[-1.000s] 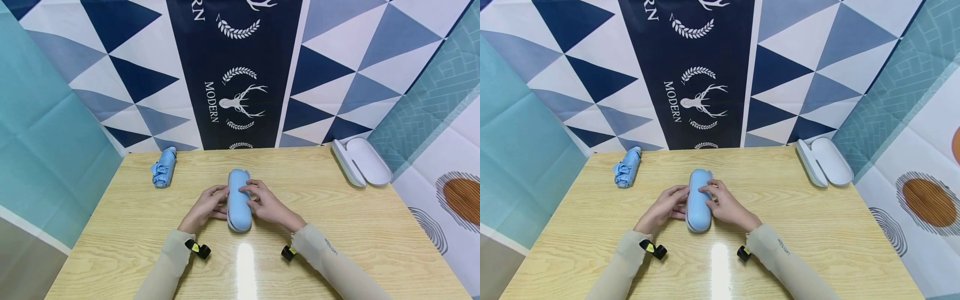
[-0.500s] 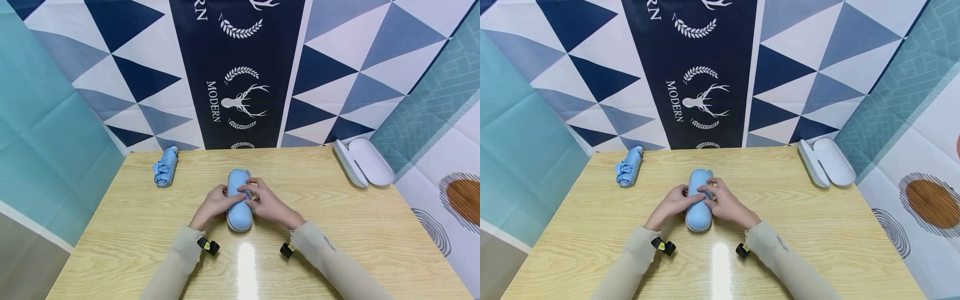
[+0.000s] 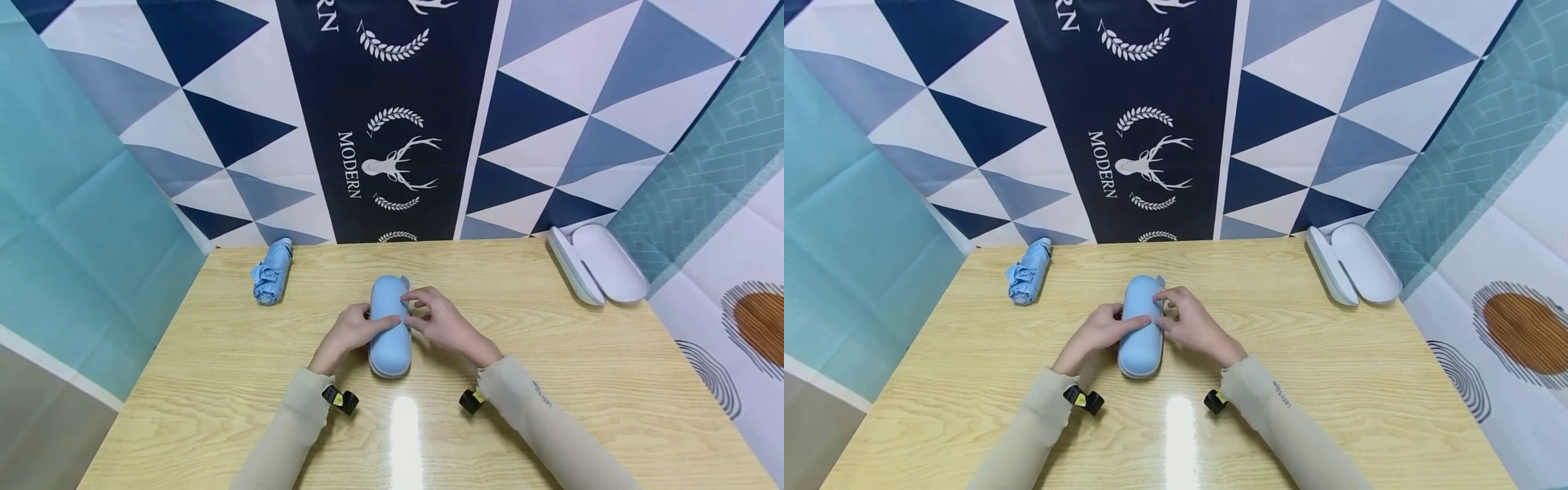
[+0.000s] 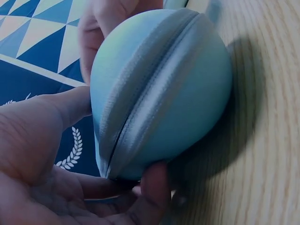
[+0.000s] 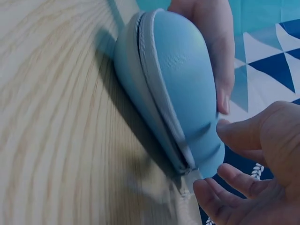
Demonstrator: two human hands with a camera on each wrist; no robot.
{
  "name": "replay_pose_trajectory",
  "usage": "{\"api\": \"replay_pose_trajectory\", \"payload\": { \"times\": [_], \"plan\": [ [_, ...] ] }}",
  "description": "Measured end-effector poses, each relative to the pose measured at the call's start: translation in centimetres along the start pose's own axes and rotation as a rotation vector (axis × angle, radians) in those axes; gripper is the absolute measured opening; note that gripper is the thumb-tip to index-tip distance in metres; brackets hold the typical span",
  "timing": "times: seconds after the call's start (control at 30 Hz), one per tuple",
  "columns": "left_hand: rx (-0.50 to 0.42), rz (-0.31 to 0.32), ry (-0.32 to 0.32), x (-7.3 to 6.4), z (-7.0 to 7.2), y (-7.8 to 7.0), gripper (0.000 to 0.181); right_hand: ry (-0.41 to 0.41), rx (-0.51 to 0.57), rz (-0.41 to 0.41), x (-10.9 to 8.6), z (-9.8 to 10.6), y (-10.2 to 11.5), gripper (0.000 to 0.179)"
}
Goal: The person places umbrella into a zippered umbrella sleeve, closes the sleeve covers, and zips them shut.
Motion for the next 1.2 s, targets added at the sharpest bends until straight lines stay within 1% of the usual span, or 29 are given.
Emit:
{"api": "replay_pose_trajectory", "payload": {
  "times": [0.13, 0.23, 0.3, 0.43, 0.67, 0.8, 0.97, 1.1, 1.2],
  "plan": [
    [-0.013, 0.008, 0.010, -0.1, 0.2, 0.0, 0.070, -0.019, -0.022, -0.045, 0.1, 0.3, -1.1, 0.043],
    [-0.021, 0.010, 0.002, -0.2, 0.4, 0.1, 0.069, -0.029, -0.032, -0.083, 0.3, 0.4, -1.9, 0.044],
    [-0.028, 0.006, -0.005, -0.1, 0.5, 0.1, 0.070, -0.036, -0.043, -0.089, 0.4, 0.4, -2.2, 0.043],
    [-0.057, 0.006, -0.006, 0.0, 0.5, 0.2, 0.069, -0.046, -0.062, -0.081, 0.6, 0.4, -2.4, 0.040],
    [-0.124, -0.015, 0.033, 0.1, 0.1, 0.1, 0.057, -0.021, -0.068, -0.052, 0.9, -0.1, -2.2, 0.036],
    [-0.129, -0.018, 0.042, 0.0, 0.1, 0.0, 0.055, -0.019, -0.067, -0.044, 1.1, -0.3, -2.2, 0.034],
    [-0.080, -0.029, 0.029, -0.1, 0.3, -0.3, 0.058, -0.022, -0.077, -0.043, 1.3, -0.3, -2.3, 0.032],
    [0.016, -0.055, -0.022, -0.2, 0.5, -0.7, 0.069, -0.040, -0.101, -0.047, 1.6, -0.2, -2.4, 0.029],
    [0.084, -0.094, -0.067, -0.1, 0.7, -1.2, 0.077, -0.050, -0.114, -0.051, 1.7, -0.1, -2.5, 0.026]
  ]
}}
Point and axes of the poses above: each hand's wrist, its own x-axis towards the middle knuckle, its own z-axis out of the back of the hand, y = z × x, the point moved 7 cm from there along x, towards the middle knuckle, and after that the axes turned 6 degrees about x, right-handed, at the moved point
